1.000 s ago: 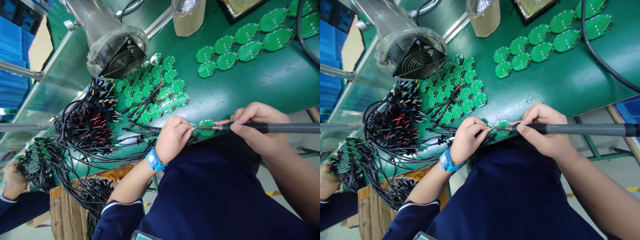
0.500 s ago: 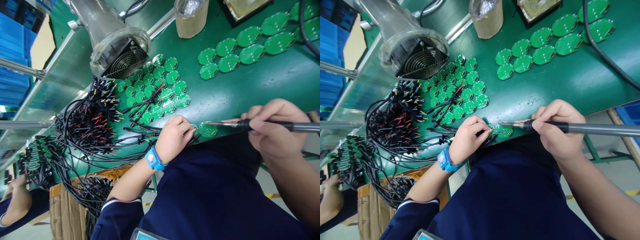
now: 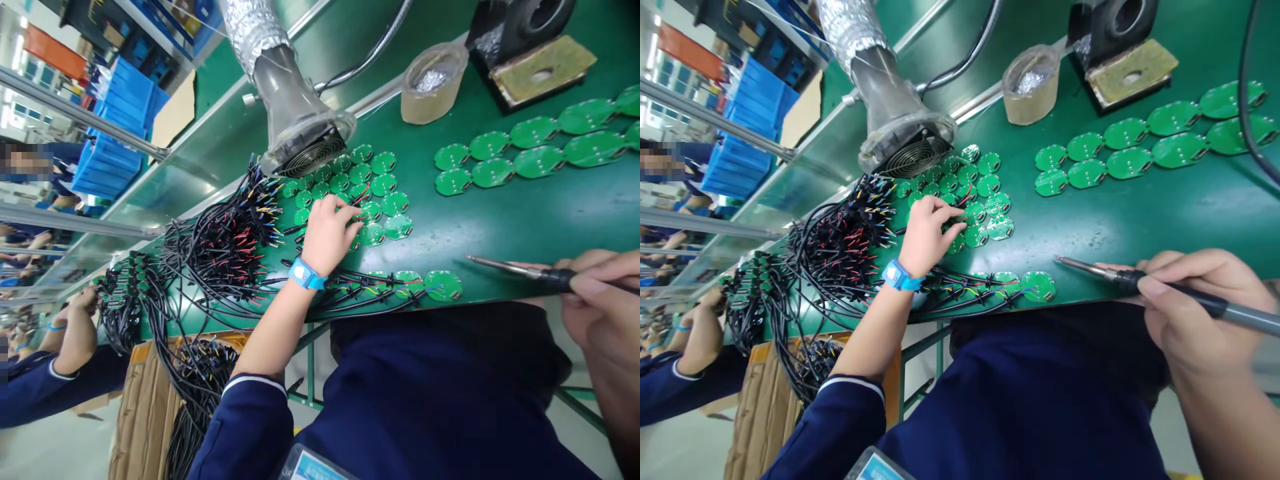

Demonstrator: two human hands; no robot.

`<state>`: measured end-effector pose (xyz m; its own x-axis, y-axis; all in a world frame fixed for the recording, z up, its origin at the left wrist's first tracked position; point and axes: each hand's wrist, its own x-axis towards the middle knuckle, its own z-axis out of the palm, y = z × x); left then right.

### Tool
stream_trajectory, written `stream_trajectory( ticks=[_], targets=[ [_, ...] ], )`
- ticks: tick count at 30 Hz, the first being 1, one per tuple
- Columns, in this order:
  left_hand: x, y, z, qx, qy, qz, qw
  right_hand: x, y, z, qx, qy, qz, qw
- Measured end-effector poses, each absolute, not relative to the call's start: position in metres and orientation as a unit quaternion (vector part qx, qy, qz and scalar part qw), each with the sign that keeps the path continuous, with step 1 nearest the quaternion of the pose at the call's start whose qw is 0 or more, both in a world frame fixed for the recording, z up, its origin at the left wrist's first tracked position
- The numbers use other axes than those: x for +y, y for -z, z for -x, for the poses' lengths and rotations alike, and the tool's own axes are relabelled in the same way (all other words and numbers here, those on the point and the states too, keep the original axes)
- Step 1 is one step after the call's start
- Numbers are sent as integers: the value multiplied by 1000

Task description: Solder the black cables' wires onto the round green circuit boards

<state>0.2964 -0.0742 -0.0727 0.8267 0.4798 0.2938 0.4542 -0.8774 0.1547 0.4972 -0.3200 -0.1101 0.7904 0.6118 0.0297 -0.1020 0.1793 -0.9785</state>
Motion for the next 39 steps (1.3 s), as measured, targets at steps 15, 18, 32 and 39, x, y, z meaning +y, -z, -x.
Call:
stream_trajectory(
  ticks=[15,18,32,39],
  targets=[
    [-186,66,-329,194,-122,-924,305,-334,111,-503,-378,-288,519,711],
    [-194,77,-333,213,-116,-919,311,-333,111,-500,-386,-291,525,700],
    [-195,76,-337,208,-139,-925,286,-331,107,-498,-418,-263,556,668],
    [-196,78,-336,208,-134,-932,266,-332,107,-498,-416,-268,566,659]
  ],
)
